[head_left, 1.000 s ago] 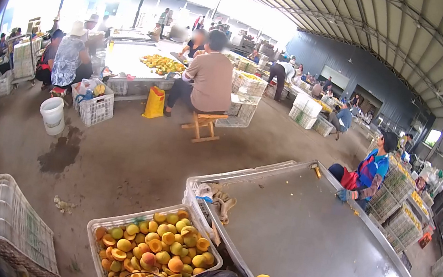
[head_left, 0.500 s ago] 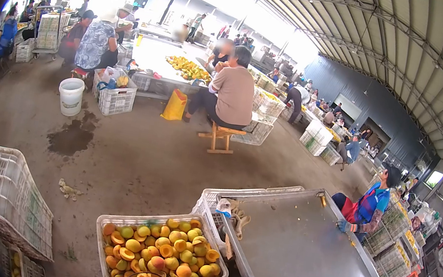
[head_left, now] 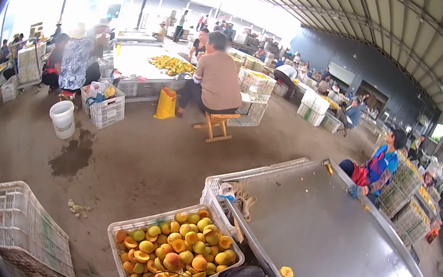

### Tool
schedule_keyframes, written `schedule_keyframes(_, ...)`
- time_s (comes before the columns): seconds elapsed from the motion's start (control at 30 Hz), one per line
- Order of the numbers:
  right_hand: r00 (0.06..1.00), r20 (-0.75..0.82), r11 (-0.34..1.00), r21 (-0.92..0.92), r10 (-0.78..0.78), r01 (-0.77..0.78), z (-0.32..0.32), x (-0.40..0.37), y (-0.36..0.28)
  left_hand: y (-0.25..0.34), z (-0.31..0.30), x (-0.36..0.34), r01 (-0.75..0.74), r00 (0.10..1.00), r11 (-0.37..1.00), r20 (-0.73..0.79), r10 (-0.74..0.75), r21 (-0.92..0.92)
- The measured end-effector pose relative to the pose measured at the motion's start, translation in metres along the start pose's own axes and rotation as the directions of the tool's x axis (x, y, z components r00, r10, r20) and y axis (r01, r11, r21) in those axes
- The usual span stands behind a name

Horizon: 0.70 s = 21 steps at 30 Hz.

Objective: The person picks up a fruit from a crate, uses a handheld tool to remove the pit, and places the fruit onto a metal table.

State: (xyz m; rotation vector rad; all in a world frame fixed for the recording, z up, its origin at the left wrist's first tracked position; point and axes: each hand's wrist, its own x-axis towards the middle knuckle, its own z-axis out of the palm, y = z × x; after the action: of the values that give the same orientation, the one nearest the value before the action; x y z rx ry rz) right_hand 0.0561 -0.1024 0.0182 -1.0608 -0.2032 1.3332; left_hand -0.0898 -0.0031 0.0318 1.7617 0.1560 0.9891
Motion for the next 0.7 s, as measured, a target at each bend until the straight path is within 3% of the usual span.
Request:
schedule_keyframes(0.03, 0.999, -0.010, 0.999, -0.017, -0.049, 0.048, 0.006, -0.003, -0.001, -0.002, 0.002, -0.002, 0.081, 0.996, 0.992, -0.023, -0.083, -0.095)
schedule_keyframes(0.07, 0.995, -0.022, 0.995, -0.035, -0.095, 0.094, 0.015, -0.007, -0.003, 0.044, -0.011, 0.019, 0.573, 0.754, 0.516, 0.164, -0.636, -0.637)
schedule_keyframes(0.1, 0.985, -0.064, 0.985, -0.075, -0.158, 0.153, 0.033, -0.016, -0.006, 0.027, 0.005, 0.008, 0.368, 0.896, 0.738, 0.004, -0.444, -0.565)
schedule_keyframes(0.13, 0.968, -0.054, 0.952, -0.204, -0.245, 0.229, 0.030, -0.011, -0.006, 0.012, 0.018, -0.001, 0.127, 0.972, 0.886, -0.122, -0.200, -0.446)
schedule_keyframes(0.27, 0.939, 0.037, 0.871, -0.363, -0.341, 0.331, 0.018, 0.013, -0.011, -0.027, 0.016, 0.001, 0.399, 0.899, 0.811, 0.007, -0.438, -0.428)
schedule_keyframes(0.3, 0.944, 0.002, 0.866, -0.397, -0.330, 0.304, 0.018, 0.012, -0.009, -0.040, 0.017, -0.004, 0.352, 0.888, 0.715, -0.027, -0.459, -0.604)
schedule_keyframes(0.33, 0.948, -0.035, 0.862, -0.426, -0.318, 0.273, 0.021, 0.007, -0.008, -0.044, 0.019, -0.003, 0.264, 0.888, 0.790, -0.180, -0.423, -0.553)
schedule_keyframes(0.37, 0.954, -0.061, 0.860, -0.451, -0.294, 0.237, 0.024, 0.001, -0.009, -0.049, 0.015, -0.003, 0.267, 0.856, 0.741, -0.202, -0.476, -0.616)
schedule_keyframes(0.4, 0.960, -0.077, 0.855, -0.476, -0.270, 0.203, 0.026, -0.003, -0.010, -0.040, 0.006, 0.002, 0.305, 0.802, 0.660, -0.189, -0.567, -0.686)
schedule_keyframes(0.43, 0.963, -0.035, 0.807, -0.554, -0.267, 0.204, 0.021, -0.005, -0.009, -0.039, -0.003, 0.006, 0.256, 0.849, 0.643, -0.150, -0.507, -0.721)
schedule_keyframes(0.5, 0.959, 0.073, 0.681, -0.690, -0.274, 0.247, 0.012, -0.006, -0.004, -0.034, -0.002, 0.012, 0.242, 0.816, 0.607, -0.179, -0.549, -0.757)
schedule_keyframes(0.6, 0.977, 0.115, 0.578, -0.791, -0.179, 0.199, 0.024, -0.013, -0.016, -0.035, 0.001, 0.014, 0.231, 0.824, 0.646, -0.207, -0.528, -0.728)
schedule_keyframes(0.63, 0.957, 0.167, 0.446, -0.856, -0.238, 0.260, 0.031, -0.015, -0.021, -0.033, -0.001, 0.012, 0.266, 0.831, 0.581, -0.123, -0.543, -0.769)
schedule_keyframes(0.7, 0.945, 0.183, 0.426, -0.858, -0.272, 0.289, 0.024, -0.011, -0.014, -0.034, 0.002, 0.012, 0.297, 0.826, 0.593, -0.110, -0.553, -0.748)
